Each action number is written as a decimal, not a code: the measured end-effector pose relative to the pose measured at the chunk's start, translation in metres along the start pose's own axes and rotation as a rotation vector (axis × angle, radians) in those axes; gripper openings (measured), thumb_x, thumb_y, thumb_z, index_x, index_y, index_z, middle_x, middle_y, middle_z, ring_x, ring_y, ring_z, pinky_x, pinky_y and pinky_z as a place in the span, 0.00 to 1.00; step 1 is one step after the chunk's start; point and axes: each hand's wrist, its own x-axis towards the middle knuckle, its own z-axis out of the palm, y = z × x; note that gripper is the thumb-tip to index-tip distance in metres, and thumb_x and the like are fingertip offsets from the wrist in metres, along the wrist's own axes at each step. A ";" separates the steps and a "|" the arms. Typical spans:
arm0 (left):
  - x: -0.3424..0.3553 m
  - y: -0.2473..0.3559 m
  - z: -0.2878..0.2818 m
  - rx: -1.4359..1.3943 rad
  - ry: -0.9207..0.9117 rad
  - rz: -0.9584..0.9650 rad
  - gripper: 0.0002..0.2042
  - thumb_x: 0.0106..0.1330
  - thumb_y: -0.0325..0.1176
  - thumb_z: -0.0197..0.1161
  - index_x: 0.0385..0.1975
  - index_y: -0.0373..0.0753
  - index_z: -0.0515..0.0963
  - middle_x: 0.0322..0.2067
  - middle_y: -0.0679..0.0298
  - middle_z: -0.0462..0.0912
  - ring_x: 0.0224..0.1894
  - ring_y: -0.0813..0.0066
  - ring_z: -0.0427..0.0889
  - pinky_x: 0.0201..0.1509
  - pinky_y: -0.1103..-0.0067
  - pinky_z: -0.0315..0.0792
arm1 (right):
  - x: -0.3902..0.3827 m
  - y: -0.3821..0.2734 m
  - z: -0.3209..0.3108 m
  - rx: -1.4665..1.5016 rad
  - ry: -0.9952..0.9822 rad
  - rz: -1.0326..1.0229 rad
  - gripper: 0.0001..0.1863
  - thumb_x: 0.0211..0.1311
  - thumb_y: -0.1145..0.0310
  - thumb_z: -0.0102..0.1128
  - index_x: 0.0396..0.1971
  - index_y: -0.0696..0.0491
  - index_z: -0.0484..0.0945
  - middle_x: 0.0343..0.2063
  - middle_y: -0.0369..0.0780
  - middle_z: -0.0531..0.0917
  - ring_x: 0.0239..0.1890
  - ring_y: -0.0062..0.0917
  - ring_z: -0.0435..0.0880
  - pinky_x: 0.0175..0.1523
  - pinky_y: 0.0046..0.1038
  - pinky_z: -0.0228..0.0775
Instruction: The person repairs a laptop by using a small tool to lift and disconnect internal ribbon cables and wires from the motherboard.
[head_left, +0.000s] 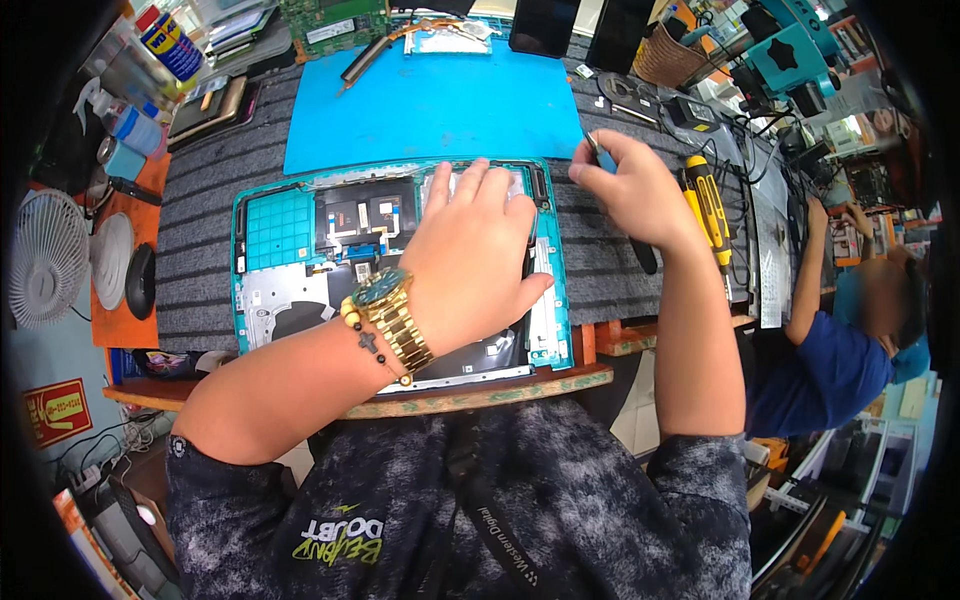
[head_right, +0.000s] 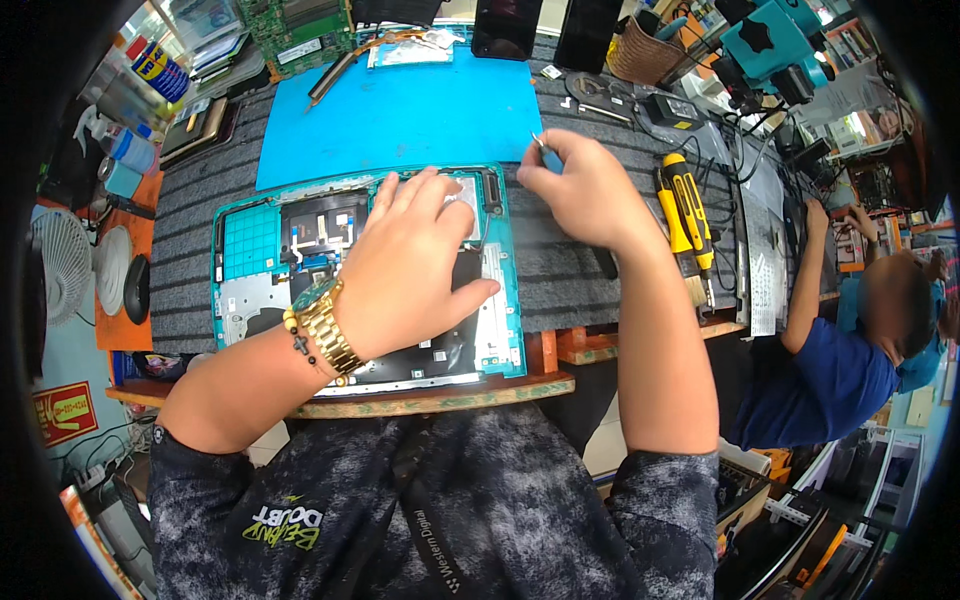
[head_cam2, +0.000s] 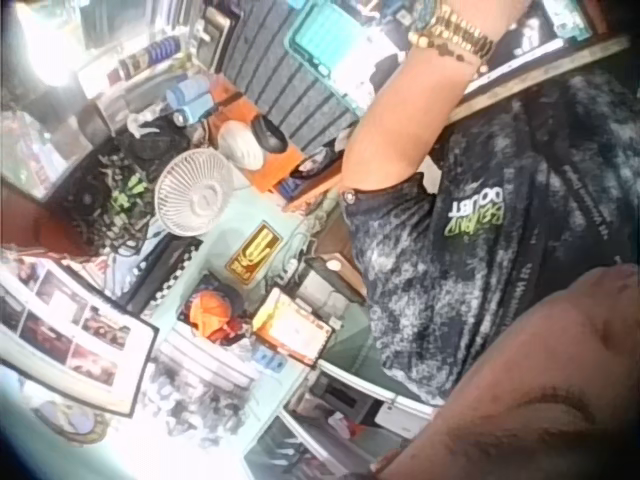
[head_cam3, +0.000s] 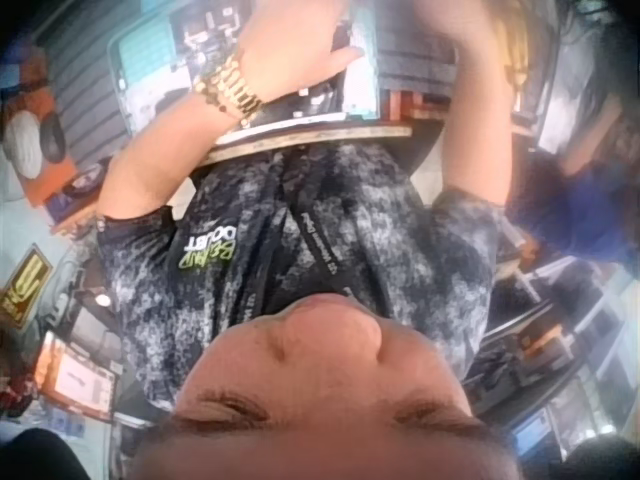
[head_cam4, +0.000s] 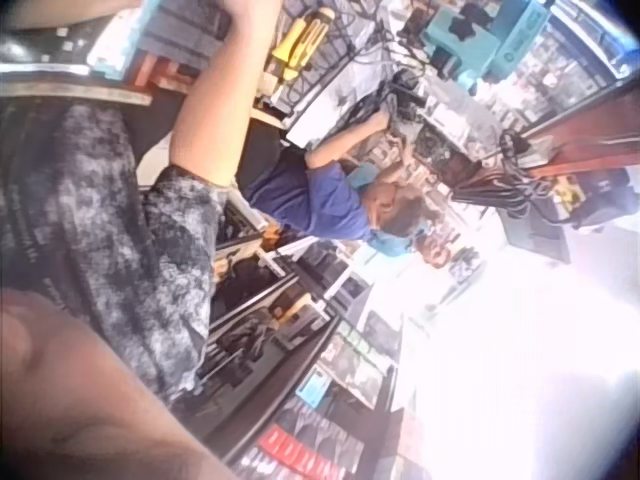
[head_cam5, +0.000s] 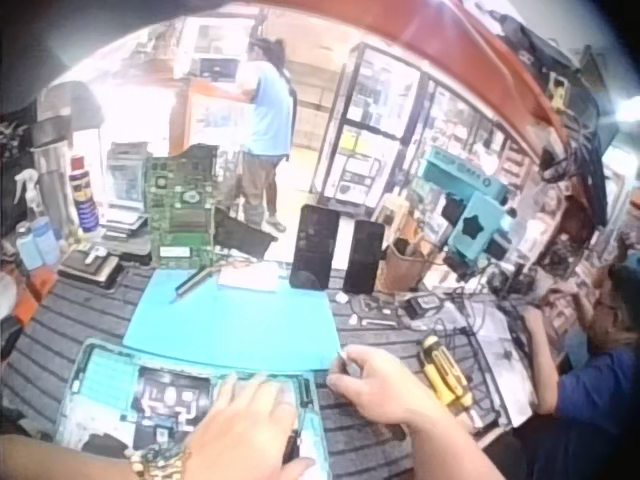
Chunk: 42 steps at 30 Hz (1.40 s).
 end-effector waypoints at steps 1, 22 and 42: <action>-0.001 0.000 0.001 -0.029 0.027 0.014 0.24 0.67 0.46 0.87 0.49 0.32 0.86 0.66 0.40 0.83 0.78 0.33 0.78 0.90 0.36 0.60 | -0.010 0.002 0.002 0.103 -0.026 0.101 0.09 0.85 0.64 0.73 0.44 0.53 0.83 0.24 0.31 0.81 0.22 0.16 0.77 0.28 0.28 0.66; -0.020 0.002 0.007 -0.325 0.046 -0.162 0.08 0.68 0.29 0.80 0.30 0.35 0.88 0.41 0.58 0.87 0.45 0.55 0.88 0.54 0.61 0.79 | -0.036 0.032 0.016 0.712 -0.025 0.234 0.12 0.88 0.62 0.70 0.48 0.56 0.83 0.17 0.28 0.74 0.11 0.15 0.69 0.18 0.28 0.58; -0.005 -0.013 -0.017 -0.115 0.039 0.023 0.12 0.66 0.28 0.83 0.47 0.39 0.88 0.44 0.56 0.87 0.51 0.47 0.88 0.59 0.55 0.83 | -0.040 0.035 0.017 0.746 -0.038 0.197 0.12 0.87 0.63 0.71 0.56 0.57 0.86 0.21 0.26 0.75 0.14 0.12 0.68 0.19 0.25 0.59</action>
